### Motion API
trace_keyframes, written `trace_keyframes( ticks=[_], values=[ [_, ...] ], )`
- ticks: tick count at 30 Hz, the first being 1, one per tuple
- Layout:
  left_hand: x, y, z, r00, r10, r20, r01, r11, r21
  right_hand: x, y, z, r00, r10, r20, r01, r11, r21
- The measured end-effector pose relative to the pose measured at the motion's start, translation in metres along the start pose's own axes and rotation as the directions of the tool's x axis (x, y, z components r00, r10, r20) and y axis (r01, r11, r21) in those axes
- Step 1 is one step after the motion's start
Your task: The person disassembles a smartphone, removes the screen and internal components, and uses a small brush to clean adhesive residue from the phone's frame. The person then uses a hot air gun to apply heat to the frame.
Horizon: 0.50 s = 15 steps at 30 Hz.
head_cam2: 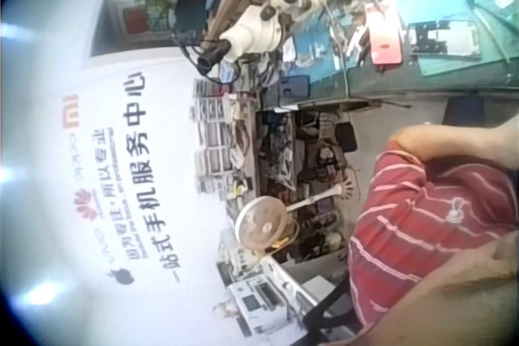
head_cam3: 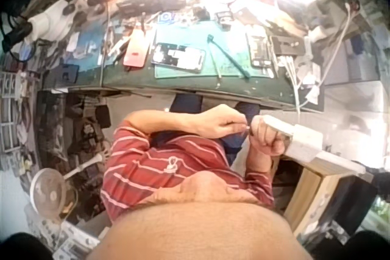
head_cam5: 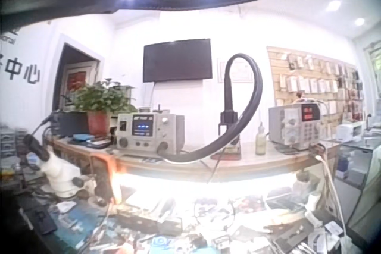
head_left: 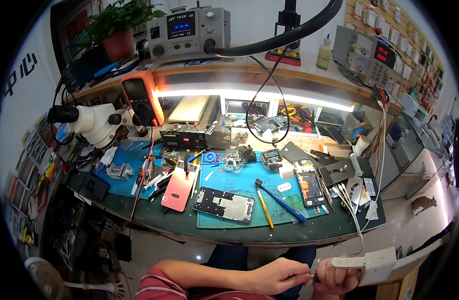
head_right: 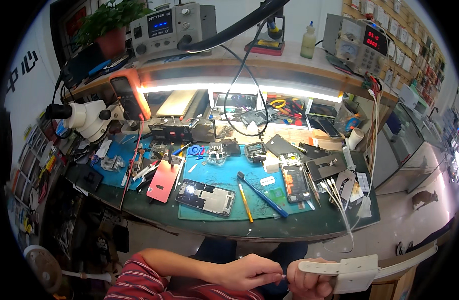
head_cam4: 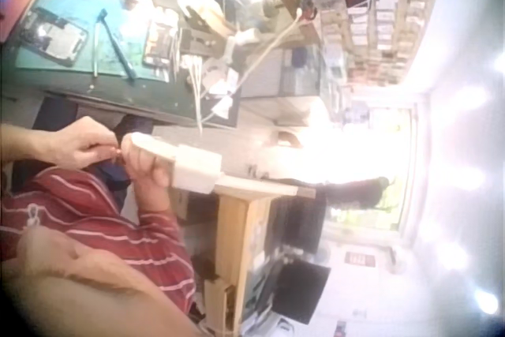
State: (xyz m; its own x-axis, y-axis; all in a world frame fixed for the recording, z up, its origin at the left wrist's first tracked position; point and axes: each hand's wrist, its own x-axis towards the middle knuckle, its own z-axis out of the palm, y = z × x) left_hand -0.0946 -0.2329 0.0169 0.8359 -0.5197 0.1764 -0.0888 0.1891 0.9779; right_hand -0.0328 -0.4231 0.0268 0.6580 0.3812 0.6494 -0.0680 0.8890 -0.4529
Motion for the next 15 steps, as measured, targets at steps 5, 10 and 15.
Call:
trace_keyframes(
  ticks=[5, 10, 15],
  values=[
    [-0.008, -0.012, -0.011, 0.958, -0.251, 0.142, 0.288, 0.816, -0.5, 0.012, 0.009, 0.016, 1.0, 0.026, -0.012, -0.027, 0.988, -0.151],
    [-0.002, -0.007, -0.001, 0.961, 0.085, -0.265, -0.03, 0.979, 0.203, -0.003, 0.019, 0.004, 0.992, 0.005, -0.127, -0.039, 0.962, -0.27],
    [-0.013, -0.018, -0.016, 0.928, -0.32, 0.191, 0.363, 0.657, -0.66, 0.0, 0.025, 0.008, 0.997, -0.014, -0.081, 0.002, 0.99, -0.138]
  ],
)
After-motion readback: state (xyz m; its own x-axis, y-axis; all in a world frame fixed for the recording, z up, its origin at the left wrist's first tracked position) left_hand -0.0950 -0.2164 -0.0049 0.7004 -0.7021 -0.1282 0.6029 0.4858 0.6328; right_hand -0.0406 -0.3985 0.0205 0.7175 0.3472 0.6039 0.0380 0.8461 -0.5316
